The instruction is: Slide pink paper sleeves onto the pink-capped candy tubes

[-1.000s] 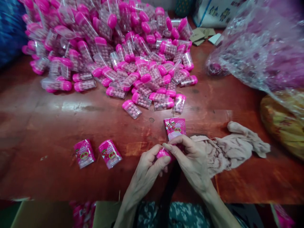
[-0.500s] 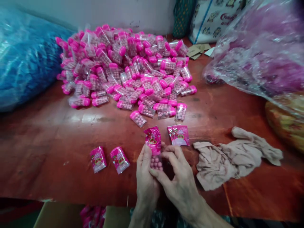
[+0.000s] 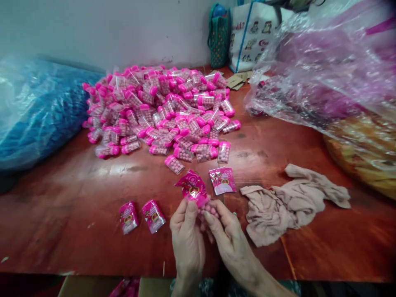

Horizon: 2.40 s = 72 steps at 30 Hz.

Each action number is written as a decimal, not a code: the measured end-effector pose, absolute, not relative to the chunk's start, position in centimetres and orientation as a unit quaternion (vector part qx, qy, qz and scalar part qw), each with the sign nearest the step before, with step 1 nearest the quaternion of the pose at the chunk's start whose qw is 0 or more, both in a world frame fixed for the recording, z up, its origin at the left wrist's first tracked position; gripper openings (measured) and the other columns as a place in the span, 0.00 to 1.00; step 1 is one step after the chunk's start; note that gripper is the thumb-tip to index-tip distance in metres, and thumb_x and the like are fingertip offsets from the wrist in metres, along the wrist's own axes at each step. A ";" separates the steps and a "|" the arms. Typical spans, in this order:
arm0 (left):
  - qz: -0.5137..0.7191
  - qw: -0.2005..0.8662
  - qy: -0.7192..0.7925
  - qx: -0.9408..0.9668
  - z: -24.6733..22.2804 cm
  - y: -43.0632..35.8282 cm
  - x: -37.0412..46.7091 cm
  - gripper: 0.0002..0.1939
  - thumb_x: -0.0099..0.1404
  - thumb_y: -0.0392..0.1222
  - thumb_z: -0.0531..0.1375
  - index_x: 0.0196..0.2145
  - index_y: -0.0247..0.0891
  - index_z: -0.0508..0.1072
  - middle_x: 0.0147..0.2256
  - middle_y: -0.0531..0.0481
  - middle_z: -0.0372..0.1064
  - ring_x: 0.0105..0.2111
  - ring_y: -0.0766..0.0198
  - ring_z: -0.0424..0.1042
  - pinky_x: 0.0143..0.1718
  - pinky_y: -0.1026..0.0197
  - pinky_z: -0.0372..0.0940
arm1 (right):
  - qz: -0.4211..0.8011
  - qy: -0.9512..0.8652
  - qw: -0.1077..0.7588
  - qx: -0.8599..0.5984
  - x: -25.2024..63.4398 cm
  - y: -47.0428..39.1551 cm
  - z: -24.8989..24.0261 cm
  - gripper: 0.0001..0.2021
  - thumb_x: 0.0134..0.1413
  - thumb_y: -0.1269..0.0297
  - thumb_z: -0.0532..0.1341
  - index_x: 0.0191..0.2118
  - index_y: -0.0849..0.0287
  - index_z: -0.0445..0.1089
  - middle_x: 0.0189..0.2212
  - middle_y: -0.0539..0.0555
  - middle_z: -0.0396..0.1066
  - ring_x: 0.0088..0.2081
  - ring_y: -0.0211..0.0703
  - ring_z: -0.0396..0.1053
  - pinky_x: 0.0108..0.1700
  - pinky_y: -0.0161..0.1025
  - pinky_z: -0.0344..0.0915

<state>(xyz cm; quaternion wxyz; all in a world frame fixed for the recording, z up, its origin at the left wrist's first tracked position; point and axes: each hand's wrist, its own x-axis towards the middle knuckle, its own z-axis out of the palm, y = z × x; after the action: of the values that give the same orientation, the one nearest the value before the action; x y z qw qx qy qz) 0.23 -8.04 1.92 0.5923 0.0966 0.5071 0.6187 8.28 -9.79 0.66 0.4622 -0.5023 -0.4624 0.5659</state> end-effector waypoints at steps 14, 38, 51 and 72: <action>0.615 0.574 0.516 0.162 1.3 -9.5 1.0 0.08 0.53 0.42 0.64 0.24 0.35 0.74 0.17 0.56 0.65 0.16 0.75 0.60 0.16 0.73 0.56 | 0.569 -0.433 0.481 -0.507 8.6 -11.1 0.2 0.12 0.60 0.56 0.51 0.35 0.59 0.64 0.24 0.50 0.64 0.23 0.35 0.61 0.24 0.30 0.58; 0.590 0.606 0.513 0.146 0.8 -10.5 1.3 0.13 0.57 0.46 0.61 0.34 0.34 0.78 0.34 0.42 0.76 0.31 0.60 0.74 0.31 0.63 0.69 | 0.533 -0.494 0.455 -0.515 7.7 -12.2 -0.5 0.09 0.62 0.64 0.47 0.36 0.59 0.61 0.24 0.50 0.64 0.24 0.37 0.64 0.26 0.32 0.57; 0.538 0.692 0.466 0.118 1.2 -9.3 -0.9 0.21 0.62 0.51 0.54 0.42 0.33 0.75 0.41 0.38 0.74 0.38 0.55 0.73 0.36 0.59 0.69 | 0.732 -0.309 0.449 -0.409 7.8 -10.8 -1.3 0.12 0.61 0.54 0.50 0.33 0.58 0.60 0.22 0.45 0.56 0.19 0.29 0.53 0.19 0.27 0.54; 0.565 0.657 0.476 0.150 0.6 -9.0 -1.4 0.15 0.58 0.47 0.60 0.39 0.33 0.75 0.41 0.40 0.74 0.34 0.59 0.73 0.32 0.62 0.68 | 0.732 -0.289 0.456 -0.416 7.7 -11.0 -1.5 0.13 0.62 0.55 0.49 0.31 0.58 0.58 0.20 0.44 0.56 0.17 0.28 0.52 0.18 0.27 0.52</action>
<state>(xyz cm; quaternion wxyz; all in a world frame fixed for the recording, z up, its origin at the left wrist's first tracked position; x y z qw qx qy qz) -1.41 -9.00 0.62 0.6571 0.1503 0.4763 0.5645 7.71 -10.99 -1.54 0.4557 -0.4158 -0.2892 0.7320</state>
